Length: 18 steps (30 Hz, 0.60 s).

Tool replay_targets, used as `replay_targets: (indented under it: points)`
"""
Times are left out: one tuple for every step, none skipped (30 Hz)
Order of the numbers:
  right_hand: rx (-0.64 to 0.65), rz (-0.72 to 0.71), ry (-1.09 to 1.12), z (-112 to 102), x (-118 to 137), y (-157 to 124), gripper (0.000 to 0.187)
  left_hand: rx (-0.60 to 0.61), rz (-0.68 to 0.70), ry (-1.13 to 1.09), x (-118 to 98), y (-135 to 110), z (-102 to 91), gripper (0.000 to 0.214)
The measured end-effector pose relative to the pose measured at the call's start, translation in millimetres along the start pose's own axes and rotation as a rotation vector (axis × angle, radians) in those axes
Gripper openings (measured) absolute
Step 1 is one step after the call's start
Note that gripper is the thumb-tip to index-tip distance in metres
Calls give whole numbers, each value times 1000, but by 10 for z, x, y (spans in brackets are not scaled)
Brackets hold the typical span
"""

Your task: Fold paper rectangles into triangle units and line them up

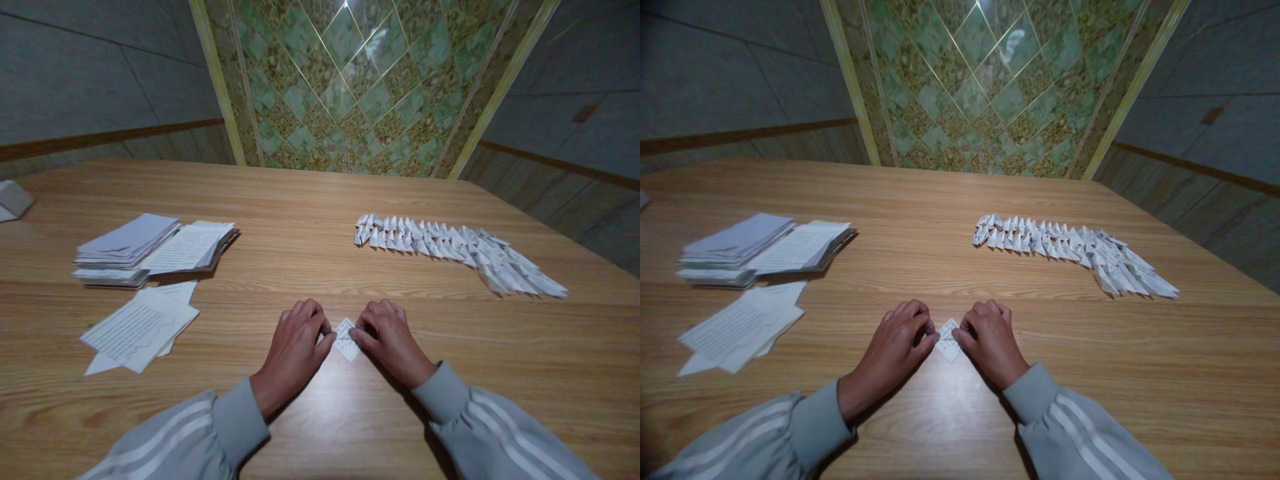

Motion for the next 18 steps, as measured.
replay_targets:
  points:
    - [-8, 0, -14, 3, 3, -3, 16, -2, 0, 4, 3, 0, 2, 7]
    - [-15, 0, -29, 5, 8, -7, 16, -4, -1, 7, 8, 0, 3, 7]
    - [-22, -2, -44, 5, 14, -12, 17, -7, -3, 9, 16, 0, 5, 7]
    - [-28, -2, -58, 2, 16, -17, 17, -11, -7, 7, 26, -2, 4, 7]
    - [-34, -2, -69, -3, 16, -23, 17, -14, -10, 1, 36, -3, 3, 7]
    - [-40, 0, -76, -11, 9, -29, 17, -15, -14, -8, 47, -5, 0, 8]
    - [-45, 4, -79, -21, -4, -35, 17, -14, -17, -19, 57, -6, -3, 8]
    - [-49, 8, -80, -30, -20, -41, 17, -14, -20, -30, 65, -7, -8, 8]
    - [-52, 12, -83, -39, -37, -46, 17, -13, -19, -40, 70, -8, -14, 8]
    - [-53, 15, -91, -47, -54, -51, 17, -10, -14, -48, 67, -7, -16, 8]
    - [-53, 15, -106, -52, -66, -56, 17, -7, -1, -52, 55, -5, -16, 7]
    - [-53, 13, -126, -57, -71, -60, 17, -5, 22, -52, 32, -2, -12, 6]
    - [-53, 7, -150, -60, -66, -63, 17, -1, 60, -49, -9, 0, -4, 9]
    - [-52, -6, -173, -61, -49, -66, 17, 1, 108, -39, -62, 0, 6, 12]
    - [-50, -27, -194, -59, -18, -68, 16, -1, 155, -24, -114, -4, 17, 15]
    - [-52, -54, -213, -57, 24, -69, 15, -5, 195, -7, -157, -9, 26, 16]
    - [-56, -87, -231, -54, 75, -70, 13, -12, 222, 7, -187, -14, 32, 15]
    - [-61, -124, -249, -51, 130, -72, 11, -20, 246, 21, -214, -21, 36, 14]
Point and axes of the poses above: each hand's wrist, its own y-axis towards the middle knuckle, its own z-axis out of the palm, x = y × z, the point moved 10 cm from there along y, towards the middle knuckle, and after that the axes turned 2 degrees about y, right-handed, at the moved point
